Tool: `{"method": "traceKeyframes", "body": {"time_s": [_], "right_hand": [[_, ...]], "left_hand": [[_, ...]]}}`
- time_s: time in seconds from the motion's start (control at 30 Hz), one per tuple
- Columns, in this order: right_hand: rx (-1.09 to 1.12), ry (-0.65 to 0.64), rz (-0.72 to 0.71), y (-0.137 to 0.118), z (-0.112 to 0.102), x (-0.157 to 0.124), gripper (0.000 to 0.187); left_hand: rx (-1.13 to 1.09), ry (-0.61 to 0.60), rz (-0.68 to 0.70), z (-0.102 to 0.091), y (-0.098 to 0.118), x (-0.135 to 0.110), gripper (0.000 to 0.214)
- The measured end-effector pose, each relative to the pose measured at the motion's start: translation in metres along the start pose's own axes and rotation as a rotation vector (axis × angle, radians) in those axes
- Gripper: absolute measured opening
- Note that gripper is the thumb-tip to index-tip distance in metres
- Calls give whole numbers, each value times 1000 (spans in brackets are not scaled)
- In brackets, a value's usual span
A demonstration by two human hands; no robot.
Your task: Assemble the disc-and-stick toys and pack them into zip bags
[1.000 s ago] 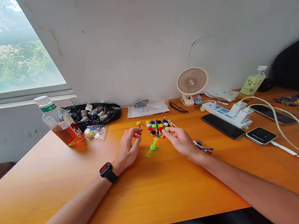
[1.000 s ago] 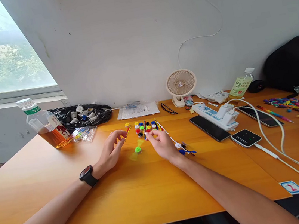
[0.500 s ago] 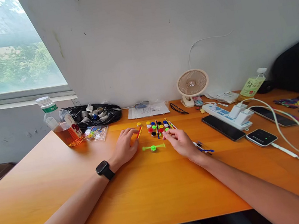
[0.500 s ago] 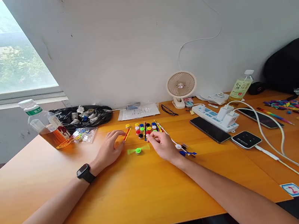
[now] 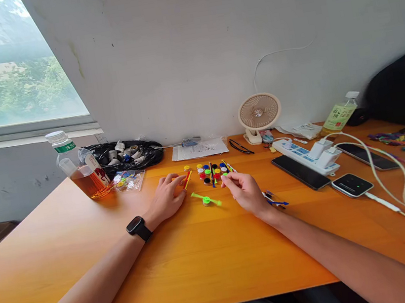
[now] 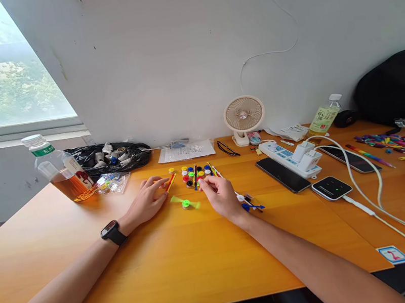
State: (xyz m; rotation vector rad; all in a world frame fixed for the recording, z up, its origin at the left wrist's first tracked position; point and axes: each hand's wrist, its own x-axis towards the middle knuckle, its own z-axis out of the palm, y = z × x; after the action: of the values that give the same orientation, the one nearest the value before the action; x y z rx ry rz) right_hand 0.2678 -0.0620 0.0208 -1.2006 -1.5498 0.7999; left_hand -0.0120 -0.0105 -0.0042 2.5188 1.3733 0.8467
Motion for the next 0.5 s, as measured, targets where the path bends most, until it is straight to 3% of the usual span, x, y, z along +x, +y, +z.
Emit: {"method": "traceKeyframes", "body": {"time_s": [0.33, 0.5], "right_hand": [[-22, -15, 14, -2, 1, -1, 49], [-19, -31, -2, -1, 1, -2, 48]], "left_hand": [[21, 50, -6, -2, -1, 1, 22], [-28, 70, 3, -2, 1, 2, 27]]}}
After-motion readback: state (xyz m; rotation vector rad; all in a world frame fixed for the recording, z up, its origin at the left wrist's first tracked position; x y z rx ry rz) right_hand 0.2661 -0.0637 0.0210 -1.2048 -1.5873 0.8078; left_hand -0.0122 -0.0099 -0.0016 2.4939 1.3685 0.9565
